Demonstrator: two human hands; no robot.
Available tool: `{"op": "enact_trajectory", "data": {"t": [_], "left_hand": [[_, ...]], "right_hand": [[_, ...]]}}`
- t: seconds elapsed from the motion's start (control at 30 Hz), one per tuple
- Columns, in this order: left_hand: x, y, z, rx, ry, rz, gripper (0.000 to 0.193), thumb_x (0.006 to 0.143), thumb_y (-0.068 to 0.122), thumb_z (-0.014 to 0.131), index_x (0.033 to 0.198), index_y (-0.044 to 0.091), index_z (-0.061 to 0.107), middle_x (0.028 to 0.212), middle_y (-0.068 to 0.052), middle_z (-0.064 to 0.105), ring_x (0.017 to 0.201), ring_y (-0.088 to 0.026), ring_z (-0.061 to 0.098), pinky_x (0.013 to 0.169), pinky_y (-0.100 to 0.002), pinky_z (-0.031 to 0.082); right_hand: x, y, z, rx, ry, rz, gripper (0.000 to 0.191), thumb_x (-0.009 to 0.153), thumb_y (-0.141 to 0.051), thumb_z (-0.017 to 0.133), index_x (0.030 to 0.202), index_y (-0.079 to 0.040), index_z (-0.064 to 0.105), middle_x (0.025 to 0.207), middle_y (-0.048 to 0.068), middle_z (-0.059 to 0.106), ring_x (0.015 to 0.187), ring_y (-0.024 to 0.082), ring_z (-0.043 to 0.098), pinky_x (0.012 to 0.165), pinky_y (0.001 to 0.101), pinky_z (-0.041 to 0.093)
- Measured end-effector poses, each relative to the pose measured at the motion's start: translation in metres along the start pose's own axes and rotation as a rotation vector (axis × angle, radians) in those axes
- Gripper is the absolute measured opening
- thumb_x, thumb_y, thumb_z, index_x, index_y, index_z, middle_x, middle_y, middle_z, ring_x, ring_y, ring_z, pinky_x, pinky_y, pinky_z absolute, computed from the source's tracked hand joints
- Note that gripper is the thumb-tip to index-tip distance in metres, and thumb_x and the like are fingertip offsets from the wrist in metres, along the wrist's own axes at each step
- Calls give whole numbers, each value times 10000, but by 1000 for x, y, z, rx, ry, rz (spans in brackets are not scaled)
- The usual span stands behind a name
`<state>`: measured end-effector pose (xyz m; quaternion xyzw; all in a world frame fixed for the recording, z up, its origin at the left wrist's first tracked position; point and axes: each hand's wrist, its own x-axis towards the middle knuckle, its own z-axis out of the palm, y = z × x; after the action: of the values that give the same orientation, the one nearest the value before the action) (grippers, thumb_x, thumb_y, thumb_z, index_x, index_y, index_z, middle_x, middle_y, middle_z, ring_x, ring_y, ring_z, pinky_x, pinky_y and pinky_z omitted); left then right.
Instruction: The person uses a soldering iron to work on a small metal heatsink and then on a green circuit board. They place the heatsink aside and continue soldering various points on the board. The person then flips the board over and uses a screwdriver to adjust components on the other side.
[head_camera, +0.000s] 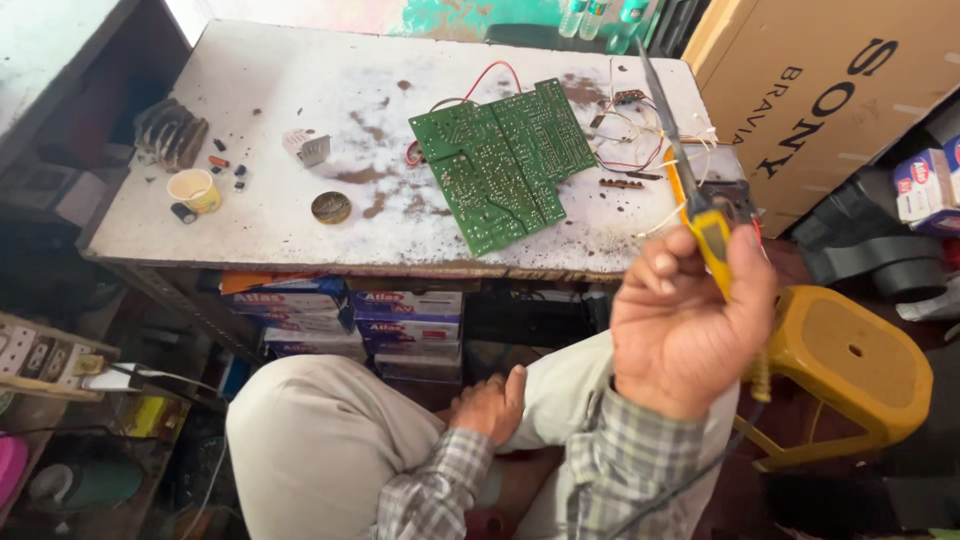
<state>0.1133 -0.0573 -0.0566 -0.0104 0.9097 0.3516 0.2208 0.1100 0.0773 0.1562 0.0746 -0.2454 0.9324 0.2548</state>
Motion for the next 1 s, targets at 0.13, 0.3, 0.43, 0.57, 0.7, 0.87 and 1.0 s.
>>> {"op": "enact_trajectory", "data": {"t": [0.13, 0.3, 0.43, 0.57, 0.7, 0.87, 1.0], "left_hand": [[9, -2, 34, 105, -44, -34, 738, 993, 645, 279, 1154, 31, 657, 1222, -252, 656, 1201, -468, 571, 1077, -618, 378], [17, 1, 78, 280, -40, 31, 613, 1020, 560, 403, 1094, 8, 659, 1153, -267, 665, 1139, -434, 603, 1057, -620, 390], [25, 15, 74, 367, 245, 256, 575, 782, 458, 673, 1055, -48, 671, 1077, -288, 682, 1046, -484, 625, 956, -649, 413], [22, 42, 27, 156, 78, 317, 489, 849, 432, 709, 984, -37, 680, 901, -248, 695, 850, -431, 675, 793, -561, 522], [7, 53, -56, -129, 109, 220, 391, 892, 440, 712, 771, 68, 734, 670, -178, 664, 632, -396, 657, 596, -497, 537], [7, 42, -157, -172, 679, 236, 398, 845, 355, 812, 722, 20, 634, 657, -165, 639, 560, -327, 640, 513, -420, 488], [35, 49, -177, -664, 453, 337, 444, 903, 229, 704, 1246, 38, 497, 918, -97, 671, 591, -154, 653, 505, -318, 528]], "right_hand": [[9, -44, -59, 2, 34, -33, 266, 1139, -275, 634, 1026, -35, 654, 881, 114, 658, 710, 154, 554, 623, 225, 468], [38, -101, -143, 20, -39, -35, 255, 1147, -288, 605, 1068, -49, 647, 911, 155, 662, 740, 202, 567, 623, 260, 488], [65, -109, -184, 16, -102, 98, 240, 1137, -289, 585, 1136, -58, 653, 929, 193, 671, 769, 250, 586, 616, 297, 501], [62, -90, -200, -23, -124, 259, 253, 1128, -289, 566, 1203, -67, 660, 947, 231, 679, 799, 299, 604, 609, 333, 514], [48, -64, -202, -167, -75, 397, 289, 1118, -290, 546, 1270, -77, 667, 965, 269, 687, 828, 347, 622, 602, 370, 527], [44, -28, -189, -192, -27, 330, 254, 1163, -238, 557, 1233, -15, 657, 897, 238, 684, 822, 331, 600, 606, 340, 473], [43, -1, -171, -119, 12, 286, 306, 1147, -241, 559, 1253, 21, 677, 906, 236, 692, 801, 315, 596, 609, 325, 472]]}}
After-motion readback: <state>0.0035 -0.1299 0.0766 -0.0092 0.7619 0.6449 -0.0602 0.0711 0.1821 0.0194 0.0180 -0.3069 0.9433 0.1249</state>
